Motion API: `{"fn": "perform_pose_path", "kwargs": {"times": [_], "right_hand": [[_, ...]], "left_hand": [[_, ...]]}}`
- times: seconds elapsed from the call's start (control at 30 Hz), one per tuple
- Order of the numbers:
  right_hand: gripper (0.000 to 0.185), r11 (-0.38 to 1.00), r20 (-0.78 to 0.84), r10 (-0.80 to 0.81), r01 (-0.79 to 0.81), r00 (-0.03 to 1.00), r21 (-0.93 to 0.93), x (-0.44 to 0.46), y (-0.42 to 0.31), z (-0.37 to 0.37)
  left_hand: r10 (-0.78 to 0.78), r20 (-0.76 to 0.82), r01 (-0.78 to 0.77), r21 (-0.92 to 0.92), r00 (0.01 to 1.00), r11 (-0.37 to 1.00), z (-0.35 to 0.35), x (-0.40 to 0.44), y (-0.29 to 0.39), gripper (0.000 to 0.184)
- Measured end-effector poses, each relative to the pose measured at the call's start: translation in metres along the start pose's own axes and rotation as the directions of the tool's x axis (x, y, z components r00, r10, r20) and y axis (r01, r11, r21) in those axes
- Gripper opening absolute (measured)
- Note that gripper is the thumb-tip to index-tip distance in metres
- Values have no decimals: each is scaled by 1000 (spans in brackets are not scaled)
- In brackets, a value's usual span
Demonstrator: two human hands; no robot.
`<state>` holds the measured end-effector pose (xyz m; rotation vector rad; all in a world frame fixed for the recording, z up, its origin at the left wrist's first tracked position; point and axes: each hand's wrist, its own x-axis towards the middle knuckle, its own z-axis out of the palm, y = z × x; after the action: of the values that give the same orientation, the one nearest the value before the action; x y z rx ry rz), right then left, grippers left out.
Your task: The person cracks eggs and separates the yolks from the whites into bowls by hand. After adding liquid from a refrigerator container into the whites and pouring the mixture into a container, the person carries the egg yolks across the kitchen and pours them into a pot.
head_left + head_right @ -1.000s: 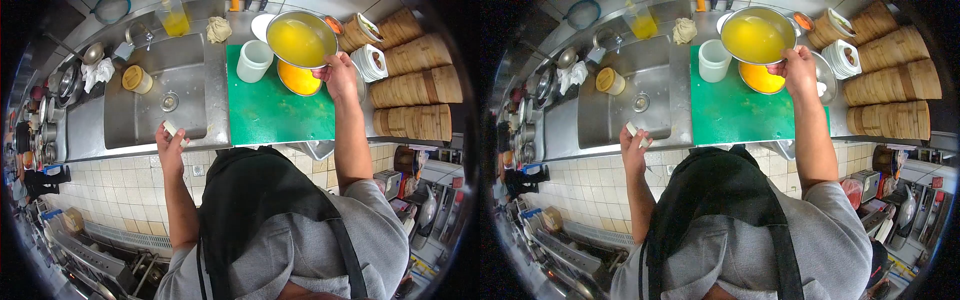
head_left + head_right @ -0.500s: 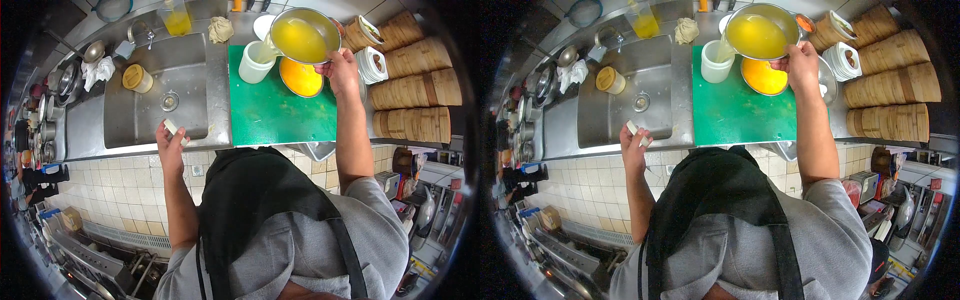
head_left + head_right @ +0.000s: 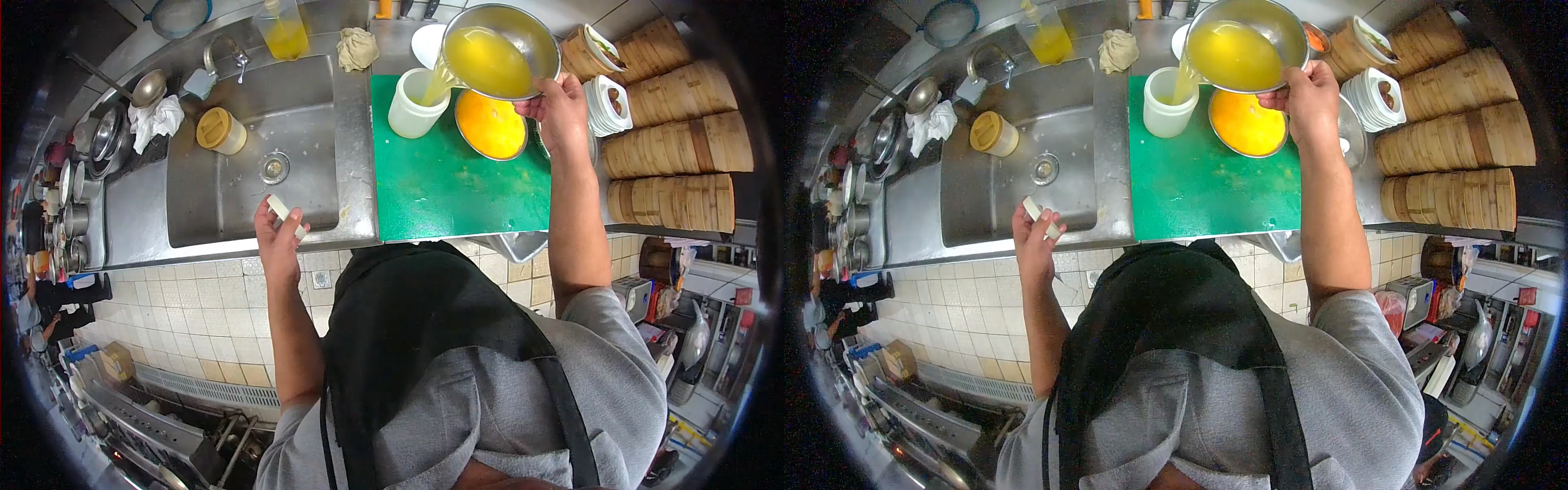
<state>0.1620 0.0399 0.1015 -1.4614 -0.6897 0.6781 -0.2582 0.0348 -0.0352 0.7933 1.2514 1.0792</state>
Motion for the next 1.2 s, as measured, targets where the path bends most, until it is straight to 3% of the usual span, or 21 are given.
{"fn": "perform_pose_path", "kwargs": {"times": [0.77,1.07,1.2], "right_hand": [[14,988,-39,-103,98,994,-117,-3,5,17],[15,957,-51,-210,194,976,-216,-12,9,28],[16,899,-47,-334,303,941,-317,-16,18,34]], "left_hand": [[2,11,-2,7,1000,1000,-19,13,8,64],[2,4,-2,29,1000,1000,-33,13,17,62],[-6,18,6,4,1000,1000,-42,14,14,67]]}}
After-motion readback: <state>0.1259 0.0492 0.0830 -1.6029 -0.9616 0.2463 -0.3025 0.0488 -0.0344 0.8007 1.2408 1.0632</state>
